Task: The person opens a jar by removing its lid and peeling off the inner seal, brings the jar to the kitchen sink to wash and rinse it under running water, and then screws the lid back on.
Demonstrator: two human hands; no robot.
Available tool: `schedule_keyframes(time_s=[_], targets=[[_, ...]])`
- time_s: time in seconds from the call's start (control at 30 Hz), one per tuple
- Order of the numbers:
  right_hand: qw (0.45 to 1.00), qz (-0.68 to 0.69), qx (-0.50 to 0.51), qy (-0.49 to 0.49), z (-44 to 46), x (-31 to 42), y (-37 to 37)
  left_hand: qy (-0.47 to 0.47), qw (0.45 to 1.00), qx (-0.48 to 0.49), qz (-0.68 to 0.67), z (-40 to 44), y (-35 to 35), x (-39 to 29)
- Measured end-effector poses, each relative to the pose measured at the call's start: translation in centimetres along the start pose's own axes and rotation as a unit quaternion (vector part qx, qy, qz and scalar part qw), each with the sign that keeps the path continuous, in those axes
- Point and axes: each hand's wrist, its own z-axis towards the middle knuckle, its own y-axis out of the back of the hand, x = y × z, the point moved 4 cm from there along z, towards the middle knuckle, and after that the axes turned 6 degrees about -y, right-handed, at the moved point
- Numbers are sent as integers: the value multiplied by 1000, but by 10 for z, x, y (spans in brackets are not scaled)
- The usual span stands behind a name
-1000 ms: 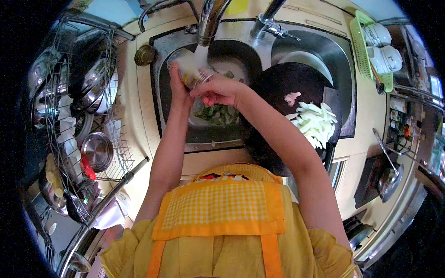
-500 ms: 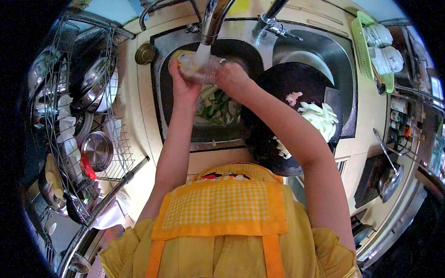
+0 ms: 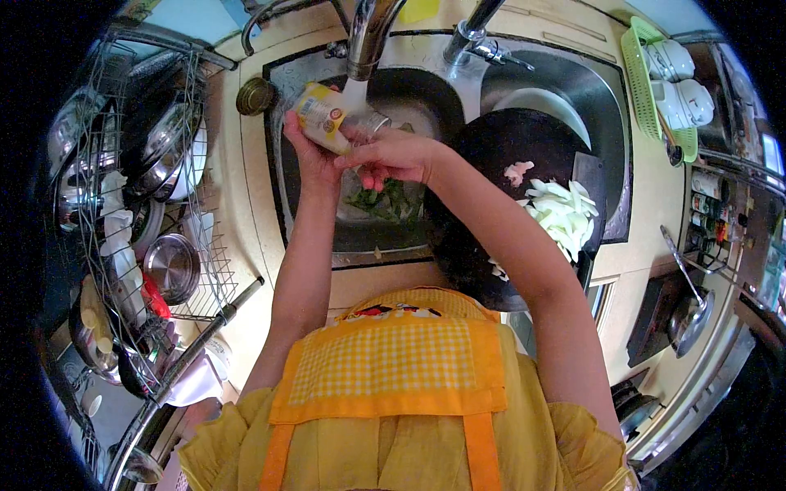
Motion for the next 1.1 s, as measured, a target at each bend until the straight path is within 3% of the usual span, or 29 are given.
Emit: schedule_keyframes(time_s=[0.13, 0.17, 0.23, 0.3, 0.33, 0.37, 0.4, 0.43, 0.57, 0.63, 0.73, 0.8, 0.87, 0.9, 0.93, 1.1], targets=[[986, 145, 53, 56, -2, -2, -4, -26, 997, 71, -28, 6, -7, -3], [990, 128, 26, 59, -2, -2, -2, -25, 996, 86, -26, 6, -6, -3], [993, 91, -27, 66, -3, 2, 1, 9, 1000, 17, 3, 6, 2, -2], [966, -184, -161, 86, -12, 13, 5, 29, 999, -37, 22, 5, 7, -1], [917, -315, -224, 93, -16, 19, 5, 32, 998, -57, 26, 2, 5, -3], [807, -518, -252, 134, -17, 21, 6, 36, 996, -79, 30, -2, 4, -4], [652, -691, -264, 165, -16, 17, 7, 33, 994, -106, 18, -5, 4, -4], [461, -827, -262, 188, -17, 15, 1, 28, 991, -133, 5, -7, 3, -3], [452, -838, -272, 143, -14, 12, 4, 19, 978, -208, -16, -11, -6, -2], [450, -848, -262, 100, -4, 11, 16, -15, 985, -173, -18, -6, -7, -2], [514, -818, -232, 117, 5, 10, 17, -48, 988, -144, 16, -1, -4, -6], [531, -782, -224, 239, 23, -7, 27, -55, 988, -133, 46, 1, -5, -9], [692, -666, -186, 209, 19, 0, 19, -57, 987, -131, 70, -1, -3, -12], [818, -545, -147, 111, 11, 3, 16, -48, 987, -136, 62, -2, -1, -11], [910, -401, -102, 8, 1, 7, 5, -40, 988, -141, 54, -3, 2, -10], [974, -205, -82, 53, -8, 7, -1, -5, 990, -141, 26, -3, 5, -9]])
